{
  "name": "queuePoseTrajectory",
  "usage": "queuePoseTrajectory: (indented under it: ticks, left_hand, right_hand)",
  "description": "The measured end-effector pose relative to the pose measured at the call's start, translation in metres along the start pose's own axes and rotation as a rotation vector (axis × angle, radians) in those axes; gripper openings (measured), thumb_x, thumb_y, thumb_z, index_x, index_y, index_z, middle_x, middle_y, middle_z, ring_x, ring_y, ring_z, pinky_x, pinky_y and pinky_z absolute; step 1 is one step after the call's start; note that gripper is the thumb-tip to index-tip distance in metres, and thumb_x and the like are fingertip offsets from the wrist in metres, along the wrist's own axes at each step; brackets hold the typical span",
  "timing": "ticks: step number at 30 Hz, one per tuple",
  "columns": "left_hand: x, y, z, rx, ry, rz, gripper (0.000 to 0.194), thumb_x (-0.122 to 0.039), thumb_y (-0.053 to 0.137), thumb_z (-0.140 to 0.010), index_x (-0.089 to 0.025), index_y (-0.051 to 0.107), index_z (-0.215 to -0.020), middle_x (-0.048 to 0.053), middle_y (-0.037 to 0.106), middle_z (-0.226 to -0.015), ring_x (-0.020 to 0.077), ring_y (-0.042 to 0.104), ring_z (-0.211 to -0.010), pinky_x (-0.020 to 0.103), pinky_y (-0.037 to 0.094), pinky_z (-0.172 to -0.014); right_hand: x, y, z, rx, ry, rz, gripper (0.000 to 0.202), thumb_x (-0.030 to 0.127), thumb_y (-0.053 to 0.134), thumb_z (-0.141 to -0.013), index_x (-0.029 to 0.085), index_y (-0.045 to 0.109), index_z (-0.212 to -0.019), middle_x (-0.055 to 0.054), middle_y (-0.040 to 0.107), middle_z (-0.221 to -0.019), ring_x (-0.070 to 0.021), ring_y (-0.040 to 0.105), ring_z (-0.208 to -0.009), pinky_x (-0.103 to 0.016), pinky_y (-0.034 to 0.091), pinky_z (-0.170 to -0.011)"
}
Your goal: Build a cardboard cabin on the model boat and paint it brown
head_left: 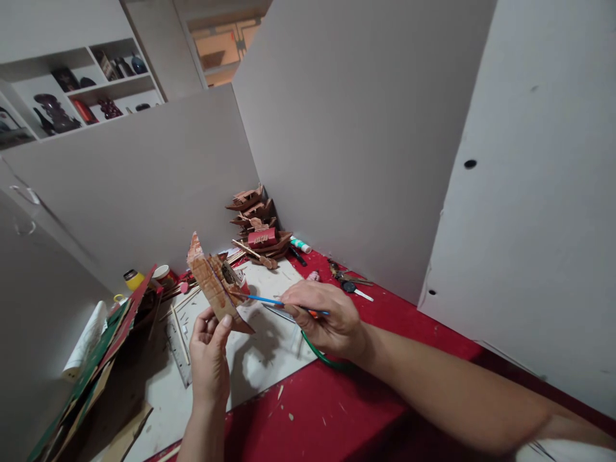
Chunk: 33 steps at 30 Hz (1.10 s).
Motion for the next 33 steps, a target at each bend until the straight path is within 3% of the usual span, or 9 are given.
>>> queuePoseTrajectory:
  ticks: [9,16,22,28,33]
  left_hand:
    - [0.004,0.004,0.001,0.011,-0.024,-0.003,0.036,-0.03,0.079,-0.068,-0.02,0.063,-0.099,0.002,0.068,-0.095,0.0182,0.064,-0.096,0.031,0.047,-0.088]
    - [0.008,-0.007,-0.007,-0.038,-0.092,0.155,0.035,-0.028,0.079,-0.067,-0.019,0.064,-0.097,0.003,0.07,-0.095,0.0144,0.066,-0.089,0.029,0.05,-0.084]
    - [0.015,0.003,-0.004,0.02,-0.218,0.27,0.038,-0.032,0.077,-0.067,-0.018,0.066,-0.101,0.007,0.072,-0.1,0.0194,0.068,-0.091,0.031,0.054,-0.081]
    - [0.017,0.017,0.0,0.115,-0.303,0.434,0.042,-0.033,0.075,-0.069,-0.027,0.064,-0.109,0.006,0.073,-0.101,0.0221,0.068,-0.095,0.039,0.054,-0.087]
    - [0.019,0.017,0.002,0.119,-0.335,0.475,0.046,-0.033,0.073,-0.071,-0.028,0.061,-0.116,0.006,0.072,-0.106,0.0229,0.067,-0.098,0.041,0.052,-0.09]
  right_hand:
    - [-0.004,-0.002,0.001,-0.055,-0.003,0.04,0.023,0.009,0.057,-0.087,0.021,0.06,-0.107,-0.006,0.07,-0.082,-0.0165,0.067,-0.076,-0.03,0.056,-0.069]
    - [-0.003,0.0,0.001,-0.027,0.055,0.019,0.017,0.01,0.057,-0.086,0.021,0.06,-0.1,-0.003,0.067,-0.073,-0.015,0.063,-0.065,-0.028,0.053,-0.061]
    - [-0.021,-0.01,0.01,-0.161,0.208,-0.034,0.011,0.015,0.058,-0.089,0.021,0.061,-0.097,-0.005,0.07,-0.082,-0.0156,0.068,-0.071,-0.029,0.057,-0.064]
    - [-0.027,-0.009,0.013,-0.177,0.242,-0.052,0.012,0.013,0.059,-0.088,0.021,0.062,-0.097,-0.003,0.071,-0.081,-0.0146,0.069,-0.07,-0.027,0.059,-0.063]
    - [-0.03,-0.006,0.014,-0.194,0.285,-0.16,0.014,0.013,0.059,-0.089,0.022,0.063,-0.1,-0.002,0.071,-0.081,-0.0143,0.069,-0.07,-0.027,0.059,-0.063]
Point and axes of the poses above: each hand's wrist, its own z-axis away from the middle knuckle, its own y-axis out of the palm, x = y × z, the point moved 10 cm from there along -z, towards the middle knuckle
